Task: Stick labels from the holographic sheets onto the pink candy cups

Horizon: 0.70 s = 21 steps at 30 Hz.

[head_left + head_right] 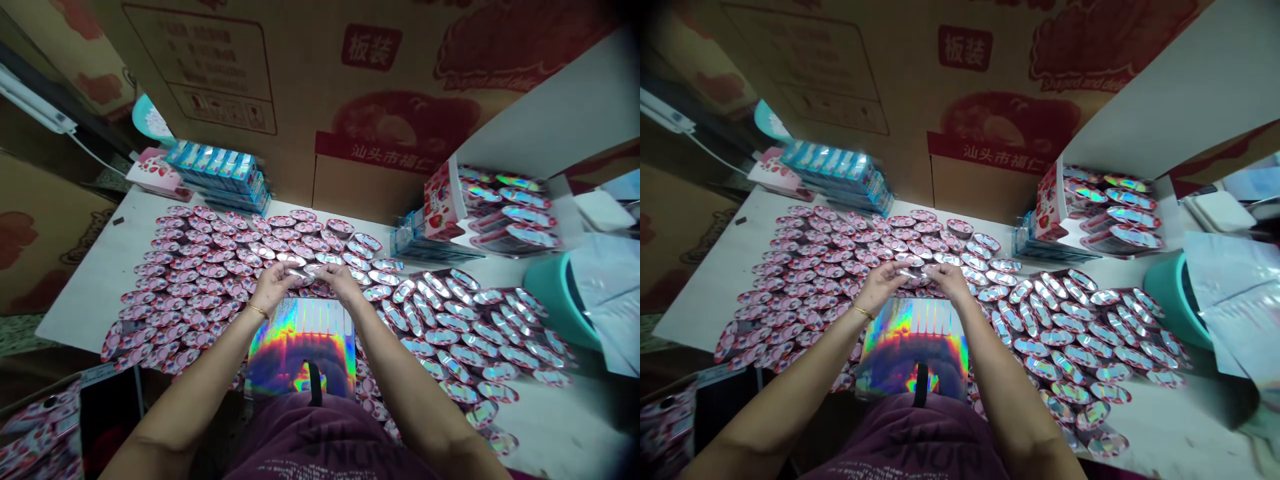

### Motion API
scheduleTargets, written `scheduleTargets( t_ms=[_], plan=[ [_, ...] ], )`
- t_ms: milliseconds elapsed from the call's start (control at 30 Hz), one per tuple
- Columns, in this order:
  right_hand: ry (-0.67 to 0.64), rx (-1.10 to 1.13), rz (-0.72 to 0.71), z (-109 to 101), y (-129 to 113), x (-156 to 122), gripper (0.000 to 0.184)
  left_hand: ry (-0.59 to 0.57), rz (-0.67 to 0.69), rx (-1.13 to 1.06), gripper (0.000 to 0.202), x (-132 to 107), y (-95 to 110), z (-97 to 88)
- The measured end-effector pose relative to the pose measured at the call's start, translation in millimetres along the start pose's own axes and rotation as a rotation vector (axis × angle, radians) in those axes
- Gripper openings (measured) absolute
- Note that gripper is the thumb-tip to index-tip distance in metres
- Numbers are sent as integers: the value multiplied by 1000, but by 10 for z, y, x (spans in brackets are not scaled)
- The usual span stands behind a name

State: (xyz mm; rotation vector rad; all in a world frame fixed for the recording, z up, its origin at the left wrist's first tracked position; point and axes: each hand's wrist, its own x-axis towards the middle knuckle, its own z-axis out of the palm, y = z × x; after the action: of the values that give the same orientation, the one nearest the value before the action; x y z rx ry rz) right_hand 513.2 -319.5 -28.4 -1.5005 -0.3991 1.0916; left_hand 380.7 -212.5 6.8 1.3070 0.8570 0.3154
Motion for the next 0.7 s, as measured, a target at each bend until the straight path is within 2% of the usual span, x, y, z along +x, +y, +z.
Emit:
scheduleTargets(
  t_ms=[200, 367, 500, 700],
  plan=[
    [288, -260, -98, -122, 192, 45, 25, 159, 39, 277, 25, 400, -409, 212],
    [470, -729, -185, -215, 272, 27, 21, 226, 59, 590, 25, 579, -570, 427],
    [462, -978, -209, -206, 265, 47, 20, 247, 134, 768, 31, 554, -571, 487],
    [416, -1116, -210, -154, 281, 98, 21, 251, 139, 911, 33, 510, -533, 523]
  ],
)
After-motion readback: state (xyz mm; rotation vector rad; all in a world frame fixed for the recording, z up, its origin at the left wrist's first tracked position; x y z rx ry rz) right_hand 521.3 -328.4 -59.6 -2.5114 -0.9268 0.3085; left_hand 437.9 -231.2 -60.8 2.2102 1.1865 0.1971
